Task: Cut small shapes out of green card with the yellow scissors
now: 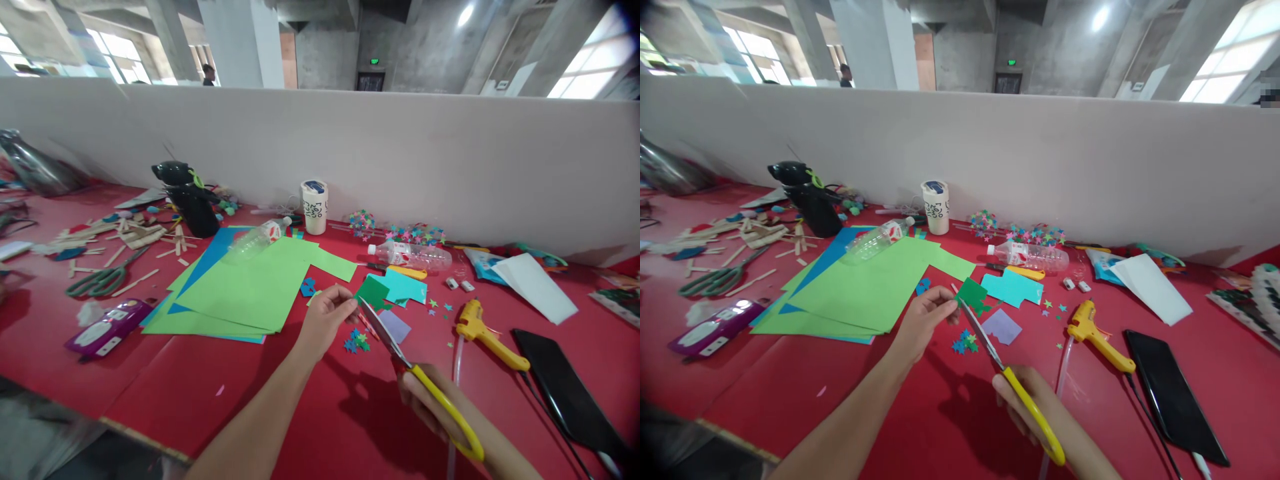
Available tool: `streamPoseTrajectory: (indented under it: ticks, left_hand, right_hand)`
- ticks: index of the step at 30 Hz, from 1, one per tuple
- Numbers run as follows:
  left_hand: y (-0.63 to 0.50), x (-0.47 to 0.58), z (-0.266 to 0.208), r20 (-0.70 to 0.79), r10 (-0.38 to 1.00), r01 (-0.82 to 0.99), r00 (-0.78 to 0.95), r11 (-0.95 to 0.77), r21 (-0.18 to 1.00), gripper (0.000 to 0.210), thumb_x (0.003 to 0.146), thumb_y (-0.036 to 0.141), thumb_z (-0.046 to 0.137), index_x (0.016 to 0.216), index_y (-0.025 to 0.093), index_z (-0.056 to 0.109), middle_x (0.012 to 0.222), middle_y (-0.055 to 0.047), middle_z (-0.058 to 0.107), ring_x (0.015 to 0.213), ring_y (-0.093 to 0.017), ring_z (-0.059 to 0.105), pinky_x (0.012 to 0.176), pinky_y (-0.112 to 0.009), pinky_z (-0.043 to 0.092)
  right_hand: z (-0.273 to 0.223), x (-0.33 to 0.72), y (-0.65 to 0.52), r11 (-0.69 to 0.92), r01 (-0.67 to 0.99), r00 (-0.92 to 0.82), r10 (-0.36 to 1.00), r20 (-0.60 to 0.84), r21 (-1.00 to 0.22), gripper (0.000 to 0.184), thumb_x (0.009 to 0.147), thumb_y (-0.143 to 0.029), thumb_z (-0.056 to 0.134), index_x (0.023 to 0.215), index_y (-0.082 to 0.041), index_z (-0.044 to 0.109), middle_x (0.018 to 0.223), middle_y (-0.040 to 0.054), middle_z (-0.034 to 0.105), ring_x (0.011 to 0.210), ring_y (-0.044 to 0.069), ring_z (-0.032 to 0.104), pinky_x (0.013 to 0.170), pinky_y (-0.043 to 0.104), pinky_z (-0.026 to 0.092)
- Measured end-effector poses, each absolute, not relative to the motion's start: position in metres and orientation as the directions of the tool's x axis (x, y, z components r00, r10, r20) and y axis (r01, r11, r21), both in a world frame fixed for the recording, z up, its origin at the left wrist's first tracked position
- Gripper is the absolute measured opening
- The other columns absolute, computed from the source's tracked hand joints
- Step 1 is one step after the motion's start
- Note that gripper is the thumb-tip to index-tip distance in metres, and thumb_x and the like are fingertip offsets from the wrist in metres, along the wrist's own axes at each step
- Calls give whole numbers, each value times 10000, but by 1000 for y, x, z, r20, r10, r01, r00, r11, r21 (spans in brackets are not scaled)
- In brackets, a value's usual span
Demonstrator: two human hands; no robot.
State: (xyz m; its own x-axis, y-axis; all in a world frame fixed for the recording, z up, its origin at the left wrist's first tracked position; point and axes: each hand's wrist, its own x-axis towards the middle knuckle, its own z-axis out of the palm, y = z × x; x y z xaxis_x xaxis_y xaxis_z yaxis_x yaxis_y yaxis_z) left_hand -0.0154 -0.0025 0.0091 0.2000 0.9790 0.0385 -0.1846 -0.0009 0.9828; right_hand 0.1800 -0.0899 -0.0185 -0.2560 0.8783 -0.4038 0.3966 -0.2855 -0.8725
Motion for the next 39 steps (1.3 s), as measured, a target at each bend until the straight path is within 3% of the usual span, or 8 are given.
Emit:
streamPoseTrajectory:
  ticks: [14, 24, 39]
  left_hand:
    - [-5, -9, 4, 18, 982, -308, 189, 42, 950, 118, 735, 256, 563, 690, 153, 524, 608, 12, 562, 549, -96, 524, 589, -242, 408]
    - [-5, -9, 3, 13, 982, -335, 189, 52, 941, 115, 729, 256, 572, 689, 155, 533, 592, 14, 571, 546, -98, 526, 581, -238, 396]
    - [-5, -10, 8, 30, 975, -210, 218, 17, 977, 104, 734, 216, 537, 649, 157, 525, 562, 21, 541, 539, -97, 514, 571, -228, 397]
  right_hand:
    - [-25, 167, -95, -375, 390, -180, 865, -468, -841, 633, 643, -792, 299, 628, -178, 452, 307, -90, 357, 230, 36, 268, 237, 131, 232]
    - [-21, 164, -93, -354, 404, -173, 876, -451, -844, 500, 756, -662, 344, 631, -186, 430, 267, -106, 345, 190, 37, 273, 220, 120, 227]
    - [-26, 166, -93, -305, 373, -195, 897, -396, -876, 483, 754, -649, 378, 654, -180, 434, 308, -105, 353, 220, 44, 291, 237, 132, 231]
